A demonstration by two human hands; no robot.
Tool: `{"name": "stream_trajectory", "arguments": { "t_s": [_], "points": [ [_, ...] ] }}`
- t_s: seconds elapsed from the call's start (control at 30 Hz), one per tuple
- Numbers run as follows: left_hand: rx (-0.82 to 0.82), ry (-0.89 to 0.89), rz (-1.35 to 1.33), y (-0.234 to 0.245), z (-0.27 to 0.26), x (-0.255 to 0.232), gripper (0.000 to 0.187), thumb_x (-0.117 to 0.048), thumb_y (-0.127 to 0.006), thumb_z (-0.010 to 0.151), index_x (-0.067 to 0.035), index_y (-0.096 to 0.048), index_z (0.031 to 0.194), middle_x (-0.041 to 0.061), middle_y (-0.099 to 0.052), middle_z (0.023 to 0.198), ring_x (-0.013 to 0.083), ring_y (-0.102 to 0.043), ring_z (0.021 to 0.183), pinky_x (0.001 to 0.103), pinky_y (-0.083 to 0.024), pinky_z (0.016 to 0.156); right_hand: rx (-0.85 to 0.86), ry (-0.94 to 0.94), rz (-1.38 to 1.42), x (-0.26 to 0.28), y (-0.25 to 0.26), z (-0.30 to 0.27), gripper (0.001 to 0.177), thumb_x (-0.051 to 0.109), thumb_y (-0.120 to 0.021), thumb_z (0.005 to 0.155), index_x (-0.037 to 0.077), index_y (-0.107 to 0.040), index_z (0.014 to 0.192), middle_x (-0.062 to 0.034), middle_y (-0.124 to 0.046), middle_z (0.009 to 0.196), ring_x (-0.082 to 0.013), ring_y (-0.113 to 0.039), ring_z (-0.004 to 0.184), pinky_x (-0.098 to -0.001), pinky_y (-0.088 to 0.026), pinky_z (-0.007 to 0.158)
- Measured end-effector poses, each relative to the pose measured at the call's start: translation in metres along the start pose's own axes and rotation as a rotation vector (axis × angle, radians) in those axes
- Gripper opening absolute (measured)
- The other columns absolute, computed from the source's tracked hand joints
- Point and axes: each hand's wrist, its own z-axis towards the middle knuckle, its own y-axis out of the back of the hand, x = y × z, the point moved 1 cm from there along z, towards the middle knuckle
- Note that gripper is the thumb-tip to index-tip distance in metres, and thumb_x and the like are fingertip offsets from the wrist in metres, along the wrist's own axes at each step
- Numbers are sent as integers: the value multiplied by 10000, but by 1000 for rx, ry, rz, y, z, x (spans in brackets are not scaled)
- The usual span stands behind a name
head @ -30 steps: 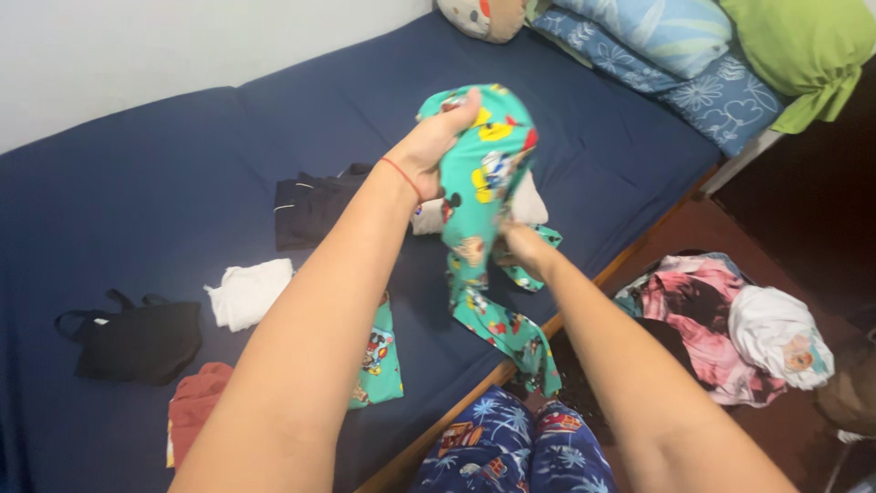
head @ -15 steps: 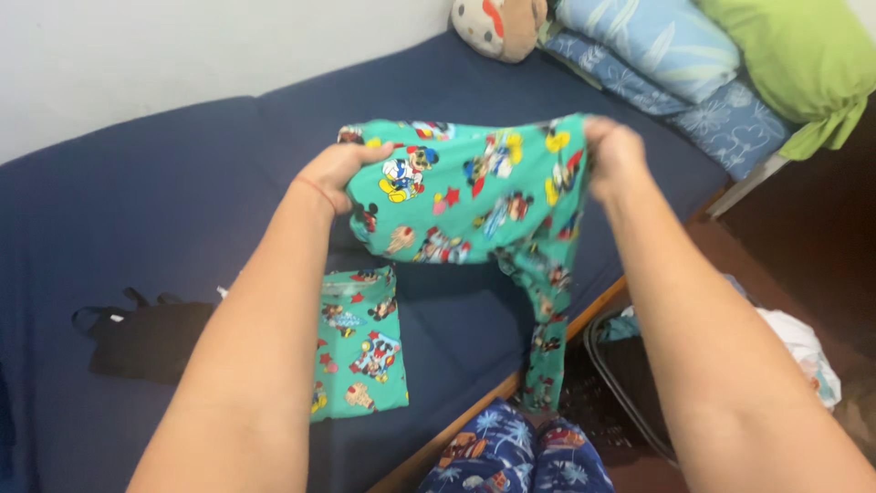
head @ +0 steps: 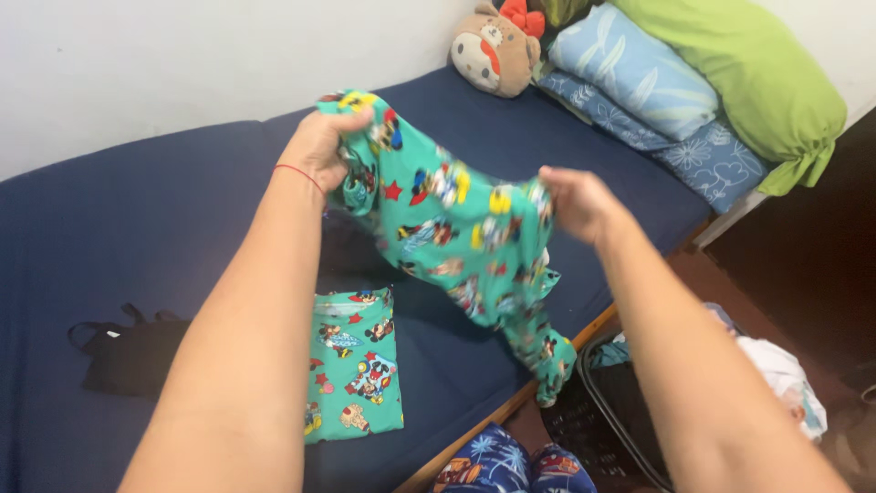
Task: The person takes items of clothing from a basket and folds them on a bed, including a white shirt, a green patterned shirt, and black pants.
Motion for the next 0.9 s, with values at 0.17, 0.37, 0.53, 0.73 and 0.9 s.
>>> {"name": "stream_trajectory", "arguments": {
  "t_s": [0.17, 0.37, 0.53, 0.73, 0.9],
  "points": [
    [-149, 109, 379, 1, -8, -1, 358, 79, -740, 785, 9, -698, 1134, 100, -745, 1066, 228, -730, 966, 388, -583, 869, -60, 46, -210, -44, 0, -5, 123, 96, -695, 917, 102, -677, 1038, -82, -672, 967, -205, -626, 829, -370, -501, 748],
    [-403, 172, 482, -3, -24, 5, 362, 25, -776, 785, 34, -671, 1132, 139, -742, 1057, 251, -748, 949, 419, -605, 837, -179, 194, 103, -41, -1, -28, 309, 53, -598, 882, 81, -715, 1166, -99, -746, 1040, -190, -707, 913, -346, -594, 812],
    [-177, 75, 503, -23, -16, 15, 401, 18, -803, 761, -21, -705, 1148, 79, -734, 1081, 195, -696, 988, 352, -532, 899, -183, 169, -116, -57, 2, -17, 271, 135, -708, 916, 2, -733, 1150, -106, -737, 1020, -187, -691, 871, -326, -556, 756],
    [-183, -42, 676, -22, -4, 15, 466, 26, -829, 712, -58, -693, 1149, 71, -759, 1074, 186, -720, 995, 355, -559, 927, -353, 206, -564, -70, 7, -5, 189, 88, -781, 829, 48, -784, 1014, -94, -753, 932, -184, -676, 796, -324, -542, 687],
    [-540, -150, 1031, -1, -14, 18, 622, -73, -905, 657, -76, -640, 1221, 91, -737, 1159, 210, -721, 1080, 358, -560, 969, -652, 678, -601, -55, 34, 7, 82, 108, -778, 899, 40, -745, 932, -27, -667, 1009, -142, -665, 875, -279, -549, 722]
  ]
}}
